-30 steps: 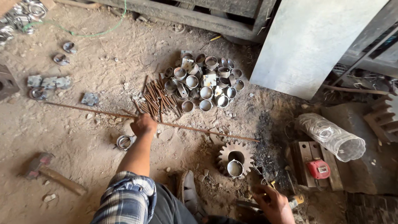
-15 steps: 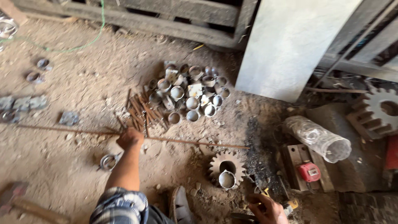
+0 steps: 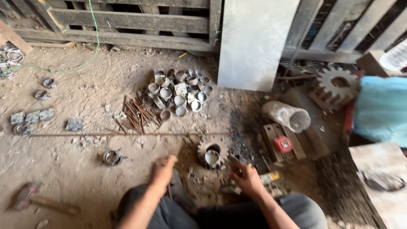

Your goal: The person sits on the floor and welds small metal rings onto a gear-like metal component using a handheld welding tool. They repeatedly pick up rings, position them on the gear, and apply welds, creating sparks.

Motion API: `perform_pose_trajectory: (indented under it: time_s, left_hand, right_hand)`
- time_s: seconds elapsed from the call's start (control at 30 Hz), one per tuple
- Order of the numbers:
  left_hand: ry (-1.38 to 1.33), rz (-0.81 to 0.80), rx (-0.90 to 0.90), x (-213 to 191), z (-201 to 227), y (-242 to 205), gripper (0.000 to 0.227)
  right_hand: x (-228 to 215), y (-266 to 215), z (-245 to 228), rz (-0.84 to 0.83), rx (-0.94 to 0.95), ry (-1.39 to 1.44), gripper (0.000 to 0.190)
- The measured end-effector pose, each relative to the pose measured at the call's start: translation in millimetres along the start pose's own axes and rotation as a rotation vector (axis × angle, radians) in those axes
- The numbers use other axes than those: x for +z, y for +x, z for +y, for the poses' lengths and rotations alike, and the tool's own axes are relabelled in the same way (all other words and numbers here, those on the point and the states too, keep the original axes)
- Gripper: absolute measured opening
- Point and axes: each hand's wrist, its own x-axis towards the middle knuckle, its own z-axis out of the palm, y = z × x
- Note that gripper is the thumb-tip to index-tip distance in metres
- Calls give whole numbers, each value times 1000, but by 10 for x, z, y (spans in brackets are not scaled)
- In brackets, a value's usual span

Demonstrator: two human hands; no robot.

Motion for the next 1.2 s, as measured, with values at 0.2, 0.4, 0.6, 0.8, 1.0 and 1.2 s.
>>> perform_pose_trajectory:
  time_s: [0.2,0.4,0.6,0.8,1.0,1.2]
  left_hand:
    - [-56,-310,88,717,161,-1311,29]
    - [213,-413,339,1023,336,-1631,29]
    - [359,-466,130,1162,395,-1412,30]
    - [672,-231,34,1214,572,-763,78]
    - [860,-273,-51,1483,579,-348,111]
    - [1020,-277,23,1517,654,-357,101]
  right_hand:
    - [-45,-154,-130,-182,273,634,61]
    - [-78,-309,-9,-172,234,744,55]
    - [-148,-269,2,160,153,476,68]
    - [-208,-146,-88,333,39,172,71]
    - [-214,-62,-105,287,20,97,56]
    - [-270,-132,-112,266,48,67,38]
